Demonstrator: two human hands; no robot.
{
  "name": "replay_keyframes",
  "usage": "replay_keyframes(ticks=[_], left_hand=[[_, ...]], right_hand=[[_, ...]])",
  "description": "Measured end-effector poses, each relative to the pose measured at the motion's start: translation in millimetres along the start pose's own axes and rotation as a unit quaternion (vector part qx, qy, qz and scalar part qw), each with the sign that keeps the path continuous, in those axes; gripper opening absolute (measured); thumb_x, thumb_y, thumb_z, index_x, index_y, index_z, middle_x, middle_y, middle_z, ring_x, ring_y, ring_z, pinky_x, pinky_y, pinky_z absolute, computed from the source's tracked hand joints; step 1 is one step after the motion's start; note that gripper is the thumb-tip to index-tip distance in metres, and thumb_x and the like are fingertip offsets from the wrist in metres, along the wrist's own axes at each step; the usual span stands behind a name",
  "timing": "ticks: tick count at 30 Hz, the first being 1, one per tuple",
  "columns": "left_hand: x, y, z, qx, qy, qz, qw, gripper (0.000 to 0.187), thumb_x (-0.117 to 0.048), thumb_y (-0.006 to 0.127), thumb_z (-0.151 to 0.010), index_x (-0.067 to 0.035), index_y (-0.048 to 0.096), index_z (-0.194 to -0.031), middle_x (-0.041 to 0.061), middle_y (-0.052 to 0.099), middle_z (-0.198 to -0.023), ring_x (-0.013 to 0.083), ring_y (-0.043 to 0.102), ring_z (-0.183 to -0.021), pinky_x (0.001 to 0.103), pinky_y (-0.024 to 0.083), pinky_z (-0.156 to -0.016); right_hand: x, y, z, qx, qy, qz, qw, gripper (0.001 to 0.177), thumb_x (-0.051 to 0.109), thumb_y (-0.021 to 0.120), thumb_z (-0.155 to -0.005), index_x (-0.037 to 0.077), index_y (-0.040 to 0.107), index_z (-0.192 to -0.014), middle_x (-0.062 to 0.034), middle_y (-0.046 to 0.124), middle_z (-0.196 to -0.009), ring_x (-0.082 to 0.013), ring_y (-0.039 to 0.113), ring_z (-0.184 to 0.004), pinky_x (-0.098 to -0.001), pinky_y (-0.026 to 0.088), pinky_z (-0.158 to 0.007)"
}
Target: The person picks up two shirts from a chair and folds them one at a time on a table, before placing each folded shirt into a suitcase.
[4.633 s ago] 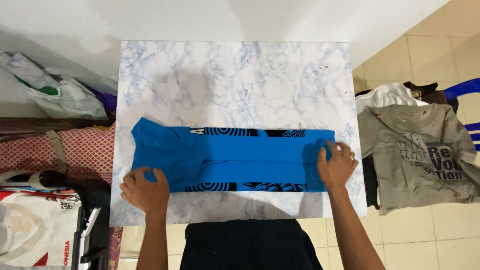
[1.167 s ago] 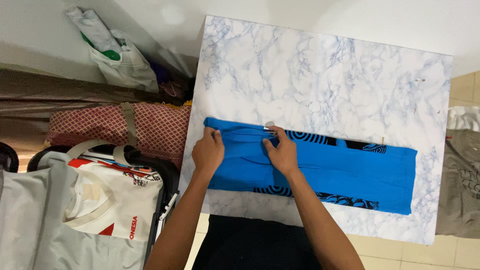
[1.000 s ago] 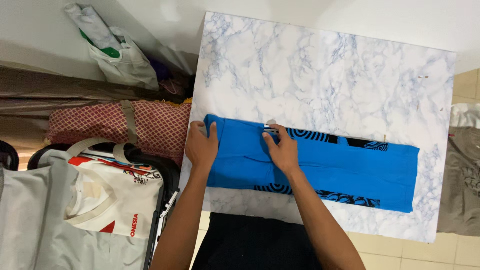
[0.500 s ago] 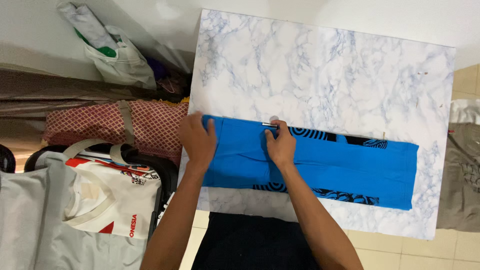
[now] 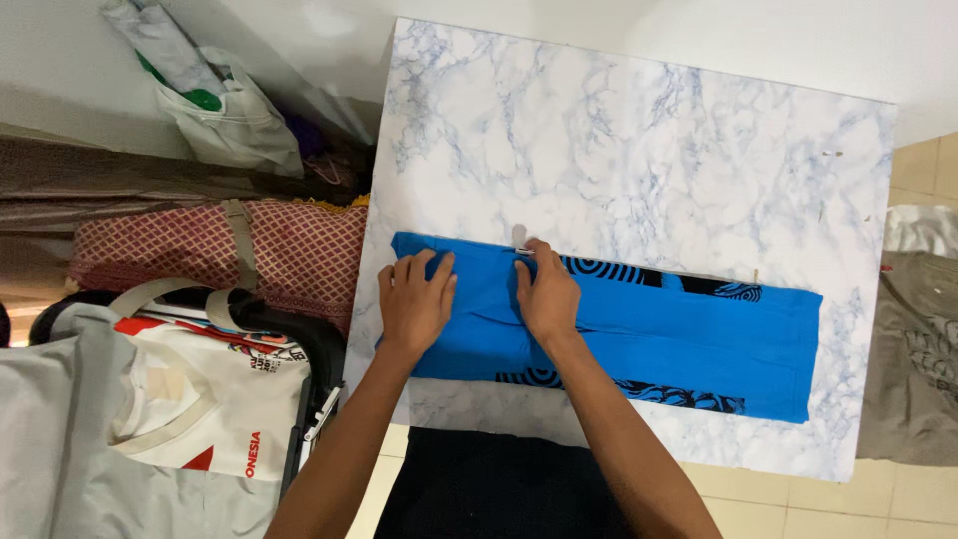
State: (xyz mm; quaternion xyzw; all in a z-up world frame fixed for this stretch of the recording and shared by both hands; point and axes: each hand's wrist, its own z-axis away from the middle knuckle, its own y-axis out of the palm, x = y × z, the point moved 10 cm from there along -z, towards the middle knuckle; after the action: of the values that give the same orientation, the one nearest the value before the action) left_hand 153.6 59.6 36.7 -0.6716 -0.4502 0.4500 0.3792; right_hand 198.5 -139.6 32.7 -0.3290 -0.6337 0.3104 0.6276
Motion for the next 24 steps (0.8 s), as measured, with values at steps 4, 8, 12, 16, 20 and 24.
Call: replay_keyframes(ticks=[4,8,12,16,20,24], left_hand=[[-4.5,3.3,8.5,0.032,-0.008,-0.038,0.999,0.044,-0.029,0.059,-0.101,-0.017,0.063,-0.142,0.014,0.054,-0.146,0.0335,0.047,-0.134,0.051,0.036,-0.109],[-1.4,14.8,8.5,0.08,-0.019,-0.071,0.994,0.054,-0.037,0.054,-0.1,-0.018,0.056,-0.15,0.016,0.041,-0.159,0.035,0.035,-0.145,0.054,0.03,-0.112],[-19.9,24.0,15.2,0.133,0.003,-0.047,0.99,0.069,-0.045,0.051,-0.103,-0.009,0.038,-0.16,0.015,0.025,-0.17,0.0365,0.018,-0.157,0.056,0.017,-0.125],[-36.8,30.3,20.9,0.181,0.026,0.023,0.983,0.072,-0.048,0.05,-0.099,-0.014,0.032,-0.16,0.017,0.022,-0.168,0.0369,0.016,-0.155,0.055,0.012,-0.124],[-37.6,30.7,21.0,0.202,0.033,-0.003,0.979,0.075,-0.048,0.05,-0.096,-0.015,0.032,-0.161,0.016,0.023,-0.168,0.037,0.017,-0.154,0.055,0.014,-0.124],[-43.7,23.9,17.6,0.159,0.043,0.027,0.986,0.072,-0.052,0.051,-0.097,-0.015,0.037,-0.158,0.018,0.027,-0.166,0.0397,0.022,-0.154,0.056,0.016,-0.123]], right_hand=[[-7.4,3.4,-0.2,0.013,0.041,0.001,0.999,0.031,0.019,0.068,-0.097,0.006,0.06,-0.125,-0.0158,0.071,-0.114,-0.0319,0.073,-0.092,-0.0423,0.058,-0.074],[3.8,-2.9,13.6,-0.047,-0.033,0.091,0.994,0.038,0.025,0.069,-0.099,0.003,0.06,-0.13,-0.0156,0.063,-0.132,-0.0336,0.057,-0.125,-0.0497,0.041,-0.105],[13.4,9.6,39.7,-0.033,-0.104,0.167,0.98,0.066,0.042,0.051,-0.106,-0.002,0.042,-0.155,-0.0194,0.034,-0.166,-0.037,0.028,-0.156,-0.0567,0.017,-0.125],[-7.3,22.7,53.9,0.021,-0.086,0.183,0.979,0.078,0.053,0.039,-0.105,-0.001,0.027,-0.161,-0.0205,0.022,-0.169,-0.0357,0.015,-0.157,-0.0563,0.006,-0.123],[-64.5,-1.1,72.6,0.052,-0.024,0.199,0.978,0.079,0.058,0.036,-0.104,0.008,0.022,-0.164,-0.0155,0.016,-0.171,-0.033,0.009,-0.159,-0.0541,0.003,-0.125],[-136.0,-50.2,79.6,0.012,0.019,0.241,0.97,0.08,0.061,0.033,-0.104,0.01,0.024,-0.164,-0.0151,0.017,-0.172,-0.0322,0.01,-0.159,-0.0549,0.002,-0.126]])
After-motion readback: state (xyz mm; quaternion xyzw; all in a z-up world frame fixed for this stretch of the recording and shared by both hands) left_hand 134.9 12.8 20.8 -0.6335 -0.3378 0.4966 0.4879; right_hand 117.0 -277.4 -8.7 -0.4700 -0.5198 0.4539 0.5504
